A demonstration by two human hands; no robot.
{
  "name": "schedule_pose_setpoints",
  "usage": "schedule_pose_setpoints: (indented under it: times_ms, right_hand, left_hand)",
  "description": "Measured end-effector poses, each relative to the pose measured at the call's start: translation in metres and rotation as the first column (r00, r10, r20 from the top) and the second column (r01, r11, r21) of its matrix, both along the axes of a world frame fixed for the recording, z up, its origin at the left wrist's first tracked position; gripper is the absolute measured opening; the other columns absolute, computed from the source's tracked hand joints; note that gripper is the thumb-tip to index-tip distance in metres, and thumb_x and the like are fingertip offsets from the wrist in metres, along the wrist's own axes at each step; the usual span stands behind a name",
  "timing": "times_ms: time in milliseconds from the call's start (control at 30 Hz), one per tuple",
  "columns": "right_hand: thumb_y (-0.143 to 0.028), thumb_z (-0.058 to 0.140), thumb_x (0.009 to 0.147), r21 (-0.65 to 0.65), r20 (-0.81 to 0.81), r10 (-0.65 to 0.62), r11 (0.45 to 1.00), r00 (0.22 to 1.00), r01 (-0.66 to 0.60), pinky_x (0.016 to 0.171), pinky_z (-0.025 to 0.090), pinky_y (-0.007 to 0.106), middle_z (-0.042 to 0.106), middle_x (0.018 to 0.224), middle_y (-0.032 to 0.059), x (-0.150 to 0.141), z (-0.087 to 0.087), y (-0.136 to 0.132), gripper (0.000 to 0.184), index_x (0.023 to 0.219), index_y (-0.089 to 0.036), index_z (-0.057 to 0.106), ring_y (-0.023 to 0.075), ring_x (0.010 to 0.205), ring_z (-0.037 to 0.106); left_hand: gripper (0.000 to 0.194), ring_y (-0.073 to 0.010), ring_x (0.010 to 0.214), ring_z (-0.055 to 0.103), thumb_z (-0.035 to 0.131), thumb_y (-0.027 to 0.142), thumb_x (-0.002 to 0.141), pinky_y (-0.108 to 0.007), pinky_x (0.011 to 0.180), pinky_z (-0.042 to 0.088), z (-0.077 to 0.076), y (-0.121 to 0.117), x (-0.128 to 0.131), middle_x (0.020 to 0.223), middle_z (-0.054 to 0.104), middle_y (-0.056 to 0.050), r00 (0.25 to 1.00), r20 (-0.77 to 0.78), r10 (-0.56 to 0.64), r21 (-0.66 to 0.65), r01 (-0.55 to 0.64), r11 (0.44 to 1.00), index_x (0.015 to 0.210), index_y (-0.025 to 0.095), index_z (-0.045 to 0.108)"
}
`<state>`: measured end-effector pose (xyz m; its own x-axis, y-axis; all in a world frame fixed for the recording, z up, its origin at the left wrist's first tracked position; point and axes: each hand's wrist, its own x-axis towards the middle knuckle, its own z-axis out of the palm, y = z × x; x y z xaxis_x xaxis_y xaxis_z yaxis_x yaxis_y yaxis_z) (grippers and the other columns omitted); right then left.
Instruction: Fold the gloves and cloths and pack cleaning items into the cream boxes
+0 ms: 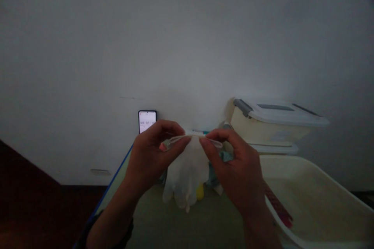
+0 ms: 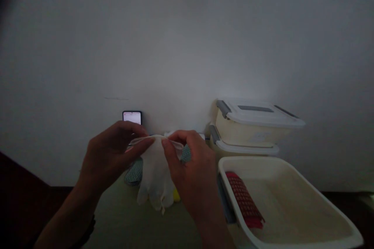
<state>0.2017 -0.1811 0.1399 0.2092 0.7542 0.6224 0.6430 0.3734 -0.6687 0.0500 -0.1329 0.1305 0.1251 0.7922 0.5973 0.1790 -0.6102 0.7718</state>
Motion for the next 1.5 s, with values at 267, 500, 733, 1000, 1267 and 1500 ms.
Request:
schedule_pose_setpoints:
  times_ms: [267,500,733,1000,1267,1500]
  right_hand:
    - [-0.023,0.061,0.078,0.031,0.010,0.065,0.997,0.998,-0.066,0.062,0.043,0.022,0.061,0.072,-0.0035,-0.006,-0.006,0.004,0.004,0.079,-0.019,0.058,0.0102,0.067,0.056]
    - [-0.026,0.060,0.079,0.001,0.012,0.051,0.999,0.999,-0.051,0.063,0.043,0.025,0.063,0.073,-0.0020,-0.004,-0.007,0.007,0.006,0.080,-0.020,0.058,0.0123,0.068,0.058]
    - [-0.024,0.060,0.079,0.036,0.054,0.034,0.999,0.998,-0.036,0.065,0.044,0.022,0.064,0.074,-0.0031,0.000,-0.007,0.007,0.004,0.080,-0.020,0.060,0.0102,0.069,0.059]
    - [-0.025,0.060,0.080,0.045,0.075,0.045,0.998,0.996,-0.048,0.067,0.045,0.022,0.065,0.078,-0.0024,0.002,-0.006,0.005,0.006,0.083,-0.021,0.062,0.0108,0.072,0.059]
    - [-0.023,0.059,0.080,0.004,0.054,0.133,0.991,0.990,-0.133,0.067,0.047,0.026,0.067,0.079,-0.0004,-0.001,-0.002,0.003,0.006,0.083,-0.020,0.063,0.0133,0.072,0.060]
    - [-0.026,0.049,0.087,-0.118,-0.170,0.328,0.930,0.929,-0.349,0.072,0.051,0.028,0.069,0.086,0.0021,0.000,0.001,0.000,0.016,0.087,-0.021,0.063,0.0147,0.080,0.064]
  left_hand:
    - [0.013,-0.0100,0.070,0.061,0.067,0.024,0.074,-0.018,0.059,0.048,0.001,-0.002,0.002,0.077,0.064,0.002,0.997,-0.056,-0.043,-0.013,0.042,0.999,0.083,0.020,0.058]
    - [0.010,-0.0134,0.077,0.064,0.063,0.023,0.077,-0.022,0.069,0.051,0.005,-0.003,-0.001,0.083,0.068,-0.001,0.984,-0.092,-0.155,-0.036,0.152,0.988,0.087,0.020,0.063]
    - [0.010,-0.0125,0.070,0.064,0.067,0.025,0.074,-0.020,0.064,0.051,0.001,0.006,-0.010,0.079,0.069,0.000,0.992,-0.125,-0.015,-0.015,0.013,1.000,0.082,0.020,0.064]
    - [0.010,-0.0116,0.070,0.062,0.064,0.023,0.076,-0.020,0.065,0.049,0.010,0.000,-0.007,0.078,0.068,0.000,0.960,-0.278,0.012,0.100,0.017,0.995,0.084,0.019,0.068]
    - [0.008,-0.0116,0.062,0.061,0.065,0.025,0.075,-0.020,0.058,0.047,0.014,-0.002,-0.004,0.069,0.068,0.000,0.948,-0.306,0.089,0.089,-0.064,0.994,0.075,0.018,0.069]
    - [0.010,-0.0130,0.059,0.065,0.070,0.027,0.071,-0.020,0.054,0.051,0.012,-0.003,-0.004,0.067,0.071,0.000,0.991,-0.132,0.027,-0.008,-0.029,1.000,0.076,0.019,0.069]
